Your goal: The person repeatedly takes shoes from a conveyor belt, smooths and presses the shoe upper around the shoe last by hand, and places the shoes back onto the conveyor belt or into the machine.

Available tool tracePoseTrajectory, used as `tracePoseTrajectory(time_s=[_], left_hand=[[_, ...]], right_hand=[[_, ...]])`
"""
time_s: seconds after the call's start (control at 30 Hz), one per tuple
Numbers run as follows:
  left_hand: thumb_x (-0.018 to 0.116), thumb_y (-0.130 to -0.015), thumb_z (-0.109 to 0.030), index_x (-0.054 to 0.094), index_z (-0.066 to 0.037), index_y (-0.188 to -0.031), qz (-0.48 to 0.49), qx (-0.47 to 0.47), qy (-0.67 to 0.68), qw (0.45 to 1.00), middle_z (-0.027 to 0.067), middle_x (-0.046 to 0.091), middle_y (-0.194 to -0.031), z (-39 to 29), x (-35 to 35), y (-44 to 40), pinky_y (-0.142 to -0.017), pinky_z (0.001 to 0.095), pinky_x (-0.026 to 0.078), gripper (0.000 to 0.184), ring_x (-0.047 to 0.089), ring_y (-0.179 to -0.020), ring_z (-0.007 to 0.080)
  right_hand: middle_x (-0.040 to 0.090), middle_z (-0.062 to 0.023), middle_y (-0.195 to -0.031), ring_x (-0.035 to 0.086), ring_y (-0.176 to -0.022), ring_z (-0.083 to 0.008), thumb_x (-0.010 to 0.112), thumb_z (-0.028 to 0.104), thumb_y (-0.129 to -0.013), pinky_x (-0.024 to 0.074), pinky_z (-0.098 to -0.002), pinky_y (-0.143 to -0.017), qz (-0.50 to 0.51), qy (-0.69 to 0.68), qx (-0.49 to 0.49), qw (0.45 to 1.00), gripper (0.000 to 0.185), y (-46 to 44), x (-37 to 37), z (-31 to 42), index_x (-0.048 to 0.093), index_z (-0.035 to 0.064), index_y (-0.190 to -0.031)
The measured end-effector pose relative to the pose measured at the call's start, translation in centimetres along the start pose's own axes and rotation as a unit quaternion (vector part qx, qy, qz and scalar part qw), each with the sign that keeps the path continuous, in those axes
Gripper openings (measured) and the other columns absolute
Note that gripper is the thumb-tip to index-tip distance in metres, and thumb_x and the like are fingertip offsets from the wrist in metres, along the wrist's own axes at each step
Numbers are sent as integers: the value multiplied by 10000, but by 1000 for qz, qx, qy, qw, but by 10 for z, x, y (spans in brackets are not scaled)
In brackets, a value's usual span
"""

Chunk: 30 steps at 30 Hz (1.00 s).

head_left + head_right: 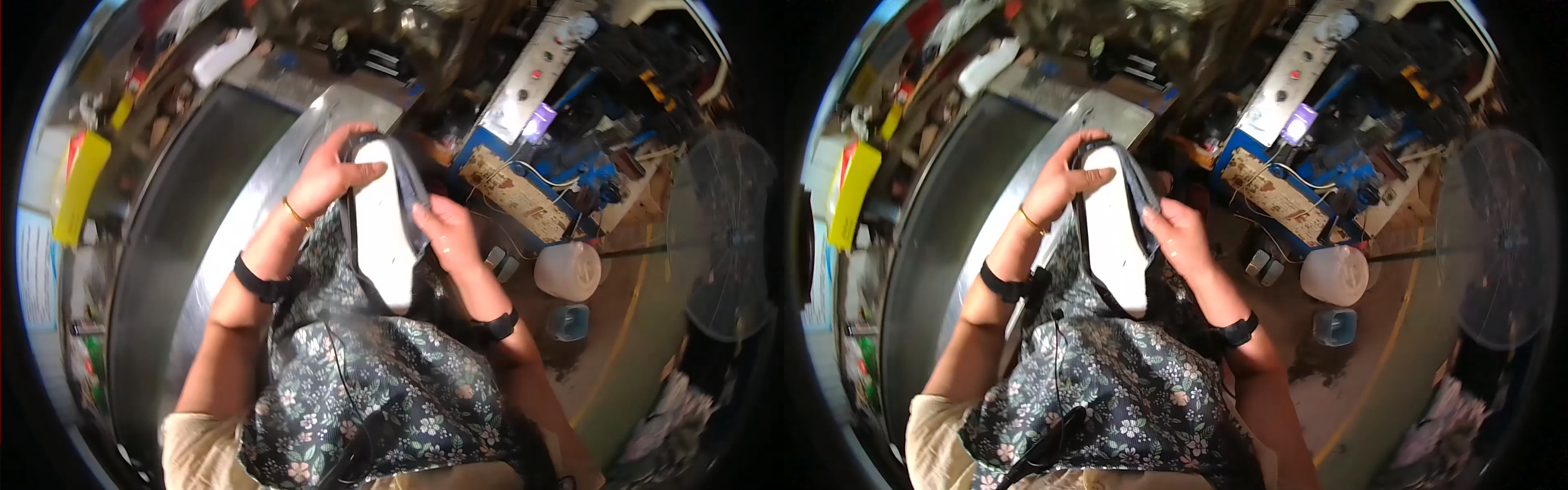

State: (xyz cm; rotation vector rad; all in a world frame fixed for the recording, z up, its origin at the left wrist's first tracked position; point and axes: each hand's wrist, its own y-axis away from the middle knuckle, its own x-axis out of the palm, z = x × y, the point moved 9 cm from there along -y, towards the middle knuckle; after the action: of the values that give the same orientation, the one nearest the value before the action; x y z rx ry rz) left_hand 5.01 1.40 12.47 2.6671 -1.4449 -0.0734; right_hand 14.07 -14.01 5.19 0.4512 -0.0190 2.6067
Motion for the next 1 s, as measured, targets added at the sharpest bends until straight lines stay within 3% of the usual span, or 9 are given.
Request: tracePoseTrajectory(time_s=[0.13,0.4,0.5,0.67,0.77,0.8,0.9,0.93,1.0], left_hand=[[765,-852,-116,478,-50,-1337,-13,25,38,999,22,585,-1168,29,-15,29,-933,252,459,567,553,-1050,108],[760,-848,-134,455,-45,-1343,-14,62,-21,998,44,548,-1201,34,-18,26,-979,280,429,587,512,-1115,135],[775,-814,-165,479,-51,-1304,-15,73,10,997,83,584,-1154,39,-24,19,-935,320,466,584,555,-1074,177],[774,-830,-164,474,-39,-1311,-40,79,-54,995,70,585,-1140,52,-32,-4,-906,292,472,581,551,-1040,147],[771,-846,-144,470,-34,-1310,-14,62,-49,997,51,601,-1095,45,-30,-15,-861,279,488,564,559,-986,126],[770,-848,-144,470,-34,-1312,-5,51,-57,997,52,599,-1101,40,-28,-13,-867,280,487,564,557,-994,127],[770,-855,-161,452,-41,-1338,5,105,-118,987,54,577,-1142,39,-24,2,-941,287,457,591,533,-1061,123],[771,-854,-161,453,-43,-1337,5,108,-109,988,52,574,-1150,39,-24,7,-951,289,451,590,531,-1069,123],[791,-826,-139,455,-39,-1336,10,74,-53,996,52,573,-1159,40,-18,14,-987,297,428,619,522,-1102,131]], right_hand=[[676,-123,-1158,641,-1074,-194,436,533,-1012,482,-342,-969,53,-209,175,961,624,-6,2,-32,588,-20,-1257],[651,-249,-1145,655,-1034,-377,338,287,-1049,516,-442,-882,69,333,43,939,452,-12,39,-21,522,-49,-1290],[682,-229,-1062,666,-964,-390,409,241,-1012,516,-471,-863,50,557,-88,825,402,-15,56,8,561,-54,-1240],[645,-138,-660,665,-578,-267,593,171,-898,535,-351,-531,-38,758,-246,603,329,-25,97,46,607,-131,-1028],[632,-109,-625,645,-537,-271,586,176,-902,527,-359,-514,-19,747,-255,614,309,-35,88,48,611,-107,-1025],[682,-225,-804,706,-734,-338,559,226,-954,564,-383,-670,40,718,-139,681,468,-40,73,35,503,-115,-1269],[564,-342,-1259,595,-1190,-382,503,274,-1007,473,-390,-984,105,401,119,902,660,-10,35,-2,220,-64,-1499],[246,-302,-1550,282,-1457,-344,471,295,-1030,259,-375,-1155,157,343,23,926,765,11,37,-26,-5,-4,-1549],[233,-205,-1573,250,-1452,-274,486,255,-1031,239,-358,-1160,127,332,-21,934,722,18,39,-36,53,16,-1557]])
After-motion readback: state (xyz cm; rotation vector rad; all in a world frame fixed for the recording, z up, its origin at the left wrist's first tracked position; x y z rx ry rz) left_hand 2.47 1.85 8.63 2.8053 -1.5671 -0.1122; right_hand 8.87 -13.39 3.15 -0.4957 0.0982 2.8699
